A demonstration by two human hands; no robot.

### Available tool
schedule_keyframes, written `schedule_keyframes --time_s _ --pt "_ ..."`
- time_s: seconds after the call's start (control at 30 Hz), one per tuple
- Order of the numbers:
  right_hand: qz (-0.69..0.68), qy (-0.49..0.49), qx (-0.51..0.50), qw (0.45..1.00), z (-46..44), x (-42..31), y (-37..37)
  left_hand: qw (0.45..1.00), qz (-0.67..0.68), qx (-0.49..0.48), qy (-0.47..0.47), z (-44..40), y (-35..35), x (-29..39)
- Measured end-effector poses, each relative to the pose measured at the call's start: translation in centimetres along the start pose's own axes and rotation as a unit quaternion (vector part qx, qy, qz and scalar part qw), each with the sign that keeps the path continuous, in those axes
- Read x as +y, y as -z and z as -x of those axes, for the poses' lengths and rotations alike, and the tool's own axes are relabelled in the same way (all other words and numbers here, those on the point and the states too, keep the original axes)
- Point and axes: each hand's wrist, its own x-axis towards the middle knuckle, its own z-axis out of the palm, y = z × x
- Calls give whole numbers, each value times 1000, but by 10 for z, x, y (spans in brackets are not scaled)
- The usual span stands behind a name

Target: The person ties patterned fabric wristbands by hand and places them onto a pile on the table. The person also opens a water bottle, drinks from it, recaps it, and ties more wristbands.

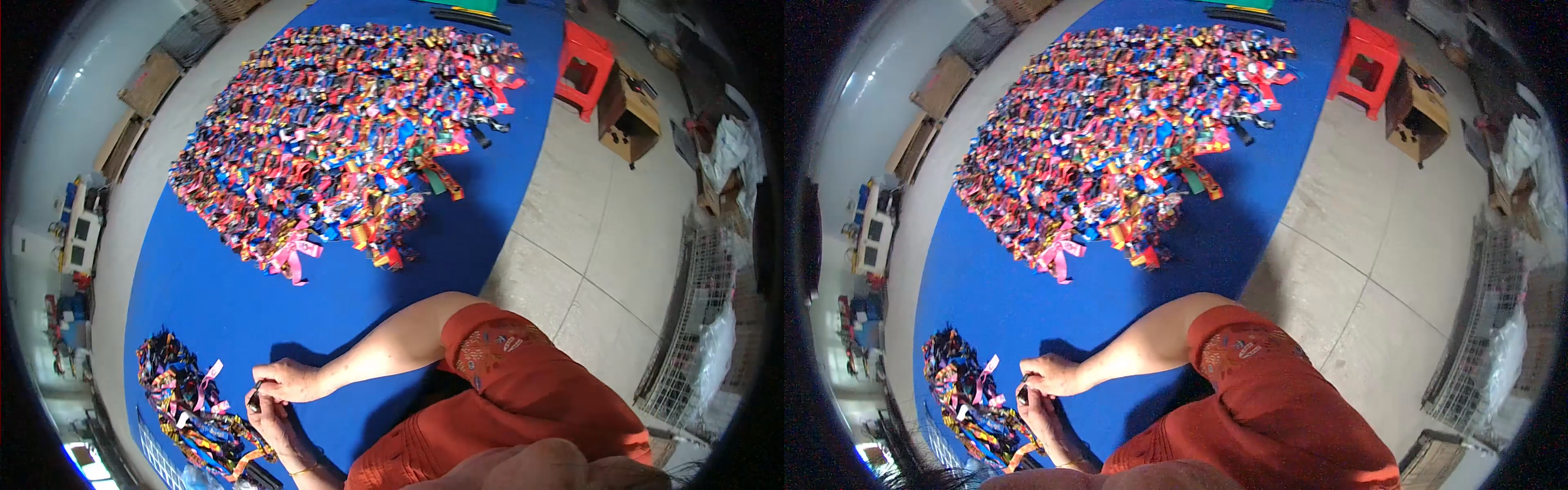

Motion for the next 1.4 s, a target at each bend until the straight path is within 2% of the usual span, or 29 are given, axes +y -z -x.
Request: schedule_keyframes --time_s 0.43,0.63,0.73,0.77,0.8,0.83,0.87,0.97,1.07,1.13,1.2,1.27,1.33,1.4 --pt "-34 -19 -12 999 -3 6 -1 1000 10 -7 20 -1 -1 3" --pt "-54 -24 8 998 -2 4 -1 999 4 17 29 -1 -2 2" --pt "-71 17 49 996 -4 5 -2 999 26 15 40 -5 -9 3" --pt "-75 23 66 995 -5 6 -2 996 44 50 59 -9 -16 3" --pt "-128 -10 68 989 -5 0 -1 996 49 32 71 -15 -7 -1" --pt "-143 0 80 986 -7 1 -1 996 35 9 81 -19 -13 8" --pt "-131 -33 87 987 -11 3 0 995 26 30 96 -23 -17 11" --pt "-118 -39 95 988 -15 -2 8 995 38 37 82 -30 -39 24" --pt "-104 2 123 987 -20 -4 8 986 156 -3 66 -36 -30 9" --pt "-161 -44 89 982 -18 -14 13 964 265 -24 20 -32 -29 -5" --pt "-143 -48 83 985 -18 -15 14 960 277 25 38 -30 -33 -8" --pt "-159 -17 79 984 -21 -5 12 965 261 -16 19 -30 -34 -4" --pt "-151 -38 67 986 -18 -19 16 982 188 0 16 -25 -46 12" --pt "-151 -41 72 985 -18 -20 15 983 185 -5 4 -27 -45 11"
